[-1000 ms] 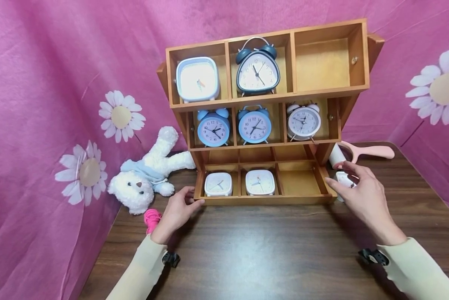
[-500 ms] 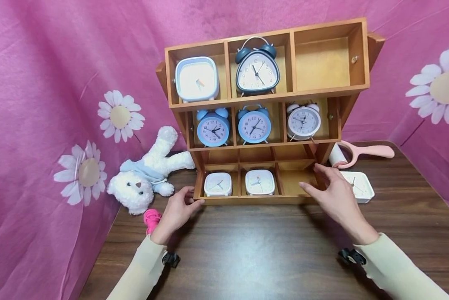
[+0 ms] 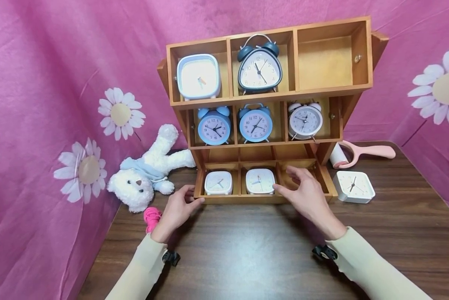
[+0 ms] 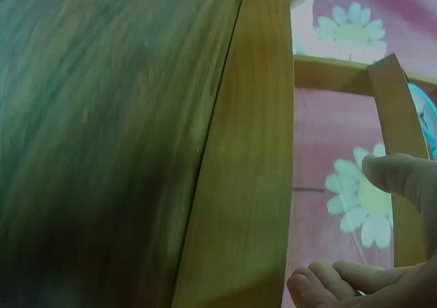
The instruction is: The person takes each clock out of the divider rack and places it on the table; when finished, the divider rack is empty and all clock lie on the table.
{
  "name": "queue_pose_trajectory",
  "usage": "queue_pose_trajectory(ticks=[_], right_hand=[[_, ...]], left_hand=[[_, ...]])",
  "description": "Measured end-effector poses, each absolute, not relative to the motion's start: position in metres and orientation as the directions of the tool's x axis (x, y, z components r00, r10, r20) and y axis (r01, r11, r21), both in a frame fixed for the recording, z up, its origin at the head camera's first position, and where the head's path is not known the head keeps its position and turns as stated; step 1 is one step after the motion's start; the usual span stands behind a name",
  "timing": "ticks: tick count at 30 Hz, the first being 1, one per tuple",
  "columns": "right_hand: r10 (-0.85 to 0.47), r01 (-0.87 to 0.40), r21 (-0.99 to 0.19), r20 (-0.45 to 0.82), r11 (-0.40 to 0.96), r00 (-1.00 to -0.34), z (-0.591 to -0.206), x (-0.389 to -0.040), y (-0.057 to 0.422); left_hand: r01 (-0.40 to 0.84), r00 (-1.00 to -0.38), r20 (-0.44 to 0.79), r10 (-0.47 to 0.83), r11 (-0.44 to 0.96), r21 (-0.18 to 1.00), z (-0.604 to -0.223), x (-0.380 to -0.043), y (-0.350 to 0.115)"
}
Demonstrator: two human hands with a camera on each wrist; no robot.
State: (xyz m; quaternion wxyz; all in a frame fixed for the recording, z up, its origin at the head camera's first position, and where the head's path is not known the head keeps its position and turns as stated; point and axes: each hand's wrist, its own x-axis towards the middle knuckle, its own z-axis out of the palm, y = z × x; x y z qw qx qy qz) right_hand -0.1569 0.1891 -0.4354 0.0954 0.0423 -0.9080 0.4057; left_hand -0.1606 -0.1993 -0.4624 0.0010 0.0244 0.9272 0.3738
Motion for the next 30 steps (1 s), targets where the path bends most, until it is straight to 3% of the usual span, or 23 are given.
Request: queue_pose_trajectory(ticks=[30], right_hand=[[0.098, 0.060, -0.736, 0.009, 0.674, -0.995, -0.448, -0.163, 0.108]], left_hand=[[0.053, -0.998, 0.018, 0.056, 0.726, 0.686, -0.465, -0.161, -0.200]])
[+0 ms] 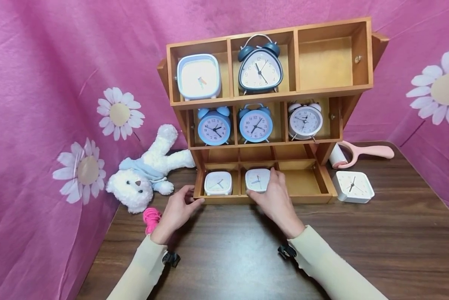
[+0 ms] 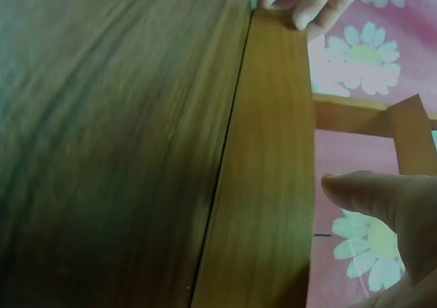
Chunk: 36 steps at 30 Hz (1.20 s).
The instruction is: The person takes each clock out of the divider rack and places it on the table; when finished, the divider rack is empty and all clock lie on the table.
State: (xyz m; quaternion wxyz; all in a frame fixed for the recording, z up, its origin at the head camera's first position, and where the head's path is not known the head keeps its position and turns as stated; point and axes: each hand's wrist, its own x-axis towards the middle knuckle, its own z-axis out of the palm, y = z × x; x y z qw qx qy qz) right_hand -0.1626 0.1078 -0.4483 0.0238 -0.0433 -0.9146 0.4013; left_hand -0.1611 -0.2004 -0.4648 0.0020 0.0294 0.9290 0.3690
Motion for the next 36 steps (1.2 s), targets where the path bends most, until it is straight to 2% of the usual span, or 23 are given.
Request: queue_pose_trajectory(ticks=[7, 15, 19, 23, 31, 36], right_hand=[[0.083, 0.056, -0.701, 0.005, 0.711, -0.997, -0.451, -0.174, 0.105], [0.041, 0.042, -0.620, -0.015, 0.783, -0.999, -0.497, -0.211, 0.114], [0.013, 0.037, -0.595, -0.045, 0.803, -0.999, -0.508, -0.223, 0.118], [0.021, 0.048, -0.582, -0.053, 0.812, -0.998, -0.503, -0.224, 0.117], [0.069, 0.079, -0.609, -0.039, 0.789, -0.997, -0.469, -0.203, 0.106], [0.024, 0.037, -0.570, -0.031, 0.821, -0.999, -0.490, -0.220, 0.111]], left_hand=[[0.046, -0.998, 0.010, 0.054, 0.731, 0.681, -0.462, -0.160, -0.199], [0.062, -0.998, 0.021, 0.065, 0.730, 0.681, -0.462, -0.159, -0.200], [0.133, -0.991, 0.085, 0.104, 0.705, 0.697, -0.481, -0.168, -0.210], [0.197, -0.980, 0.150, 0.130, 0.709, 0.677, -0.505, -0.179, -0.222], [0.100, -0.995, 0.051, 0.090, 0.717, 0.689, -0.465, -0.159, -0.201], [0.122, -0.993, 0.082, 0.089, 0.713, 0.690, -0.471, -0.161, -0.204]])
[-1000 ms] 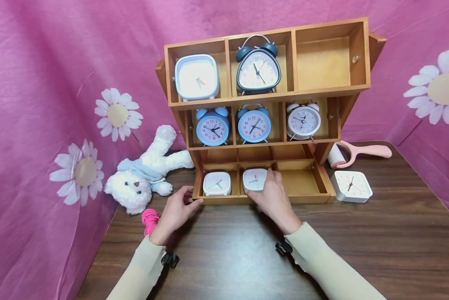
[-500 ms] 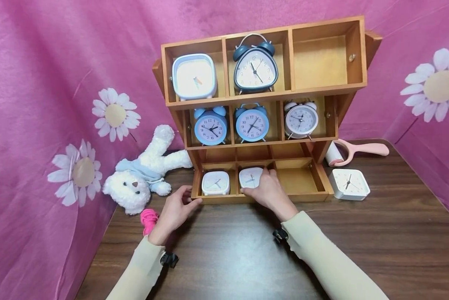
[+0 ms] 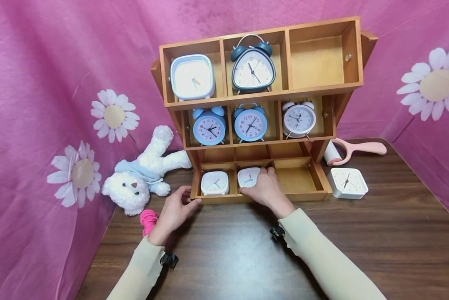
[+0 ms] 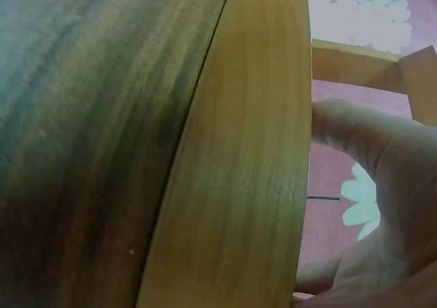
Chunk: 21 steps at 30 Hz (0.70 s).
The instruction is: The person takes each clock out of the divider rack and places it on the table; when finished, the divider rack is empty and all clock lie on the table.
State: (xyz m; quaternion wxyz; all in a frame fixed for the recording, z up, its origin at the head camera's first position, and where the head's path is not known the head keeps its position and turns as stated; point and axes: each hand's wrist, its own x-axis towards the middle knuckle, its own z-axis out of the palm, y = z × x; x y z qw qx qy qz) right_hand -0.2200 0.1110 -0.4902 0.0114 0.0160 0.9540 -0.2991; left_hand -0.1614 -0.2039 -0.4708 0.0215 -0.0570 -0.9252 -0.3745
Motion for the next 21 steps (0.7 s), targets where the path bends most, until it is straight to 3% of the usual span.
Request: queue_pose_trajectory(ticks=[6, 13, 21], right_hand=[[0.024, 0.057, -0.552, -0.068, 0.832, -0.997, -0.490, -0.227, 0.109], [0.055, 0.016, -0.593, 0.048, 0.805, -0.997, -0.512, -0.231, 0.108], [0.092, -0.021, -0.651, 0.139, 0.759, -0.986, -0.470, -0.195, 0.098]], left_hand=[[0.177, -0.984, 0.134, 0.117, 0.708, 0.683, -0.480, -0.164, -0.210], [0.062, -0.998, 0.022, 0.063, 0.736, 0.674, -0.463, -0.157, -0.200], [0.068, -0.998, 0.034, 0.060, 0.732, 0.678, -0.464, -0.157, -0.200]])
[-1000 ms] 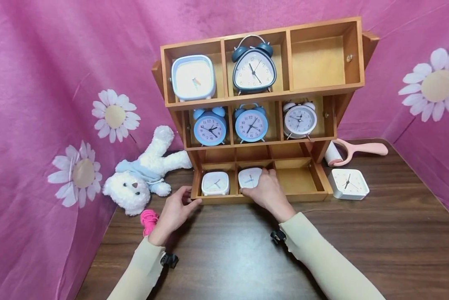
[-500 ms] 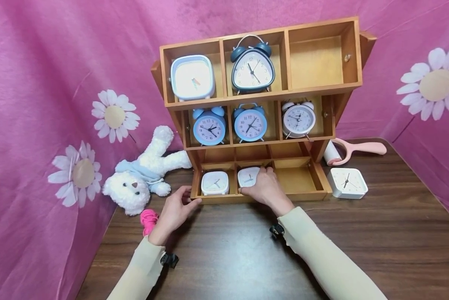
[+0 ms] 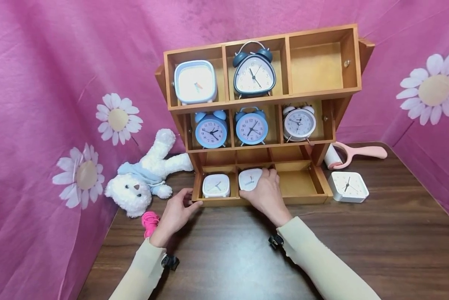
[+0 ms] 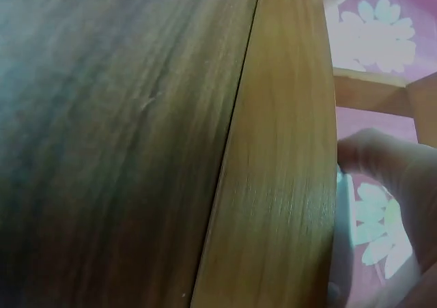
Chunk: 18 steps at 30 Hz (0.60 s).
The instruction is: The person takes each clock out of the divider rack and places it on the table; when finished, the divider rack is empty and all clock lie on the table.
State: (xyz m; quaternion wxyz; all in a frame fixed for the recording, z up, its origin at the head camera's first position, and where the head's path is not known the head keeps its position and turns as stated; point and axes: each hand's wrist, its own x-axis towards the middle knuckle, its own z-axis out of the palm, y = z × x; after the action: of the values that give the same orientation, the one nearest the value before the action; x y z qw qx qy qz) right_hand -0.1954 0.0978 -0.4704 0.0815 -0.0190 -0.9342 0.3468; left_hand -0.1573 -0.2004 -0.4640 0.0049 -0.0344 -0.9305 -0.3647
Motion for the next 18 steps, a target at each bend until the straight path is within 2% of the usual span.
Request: queue_pose_trajectory(ticks=[2, 9, 18], right_hand=[[0.116, -0.006, -0.684, 0.132, 0.730, -0.984, -0.453, -0.183, 0.096], [0.163, -0.010, -0.749, 0.157, 0.662, -0.974, -0.441, -0.170, 0.106], [0.143, -0.009, -0.741, 0.142, 0.671, -0.980, -0.425, -0.147, 0.122]], left_hand=[[0.066, -0.998, 0.033, 0.058, 0.735, 0.675, -0.464, -0.158, -0.200], [0.072, -0.997, 0.034, 0.068, 0.728, 0.682, -0.463, -0.158, -0.200], [0.068, -0.997, 0.030, 0.066, 0.731, 0.679, -0.463, -0.158, -0.199]])
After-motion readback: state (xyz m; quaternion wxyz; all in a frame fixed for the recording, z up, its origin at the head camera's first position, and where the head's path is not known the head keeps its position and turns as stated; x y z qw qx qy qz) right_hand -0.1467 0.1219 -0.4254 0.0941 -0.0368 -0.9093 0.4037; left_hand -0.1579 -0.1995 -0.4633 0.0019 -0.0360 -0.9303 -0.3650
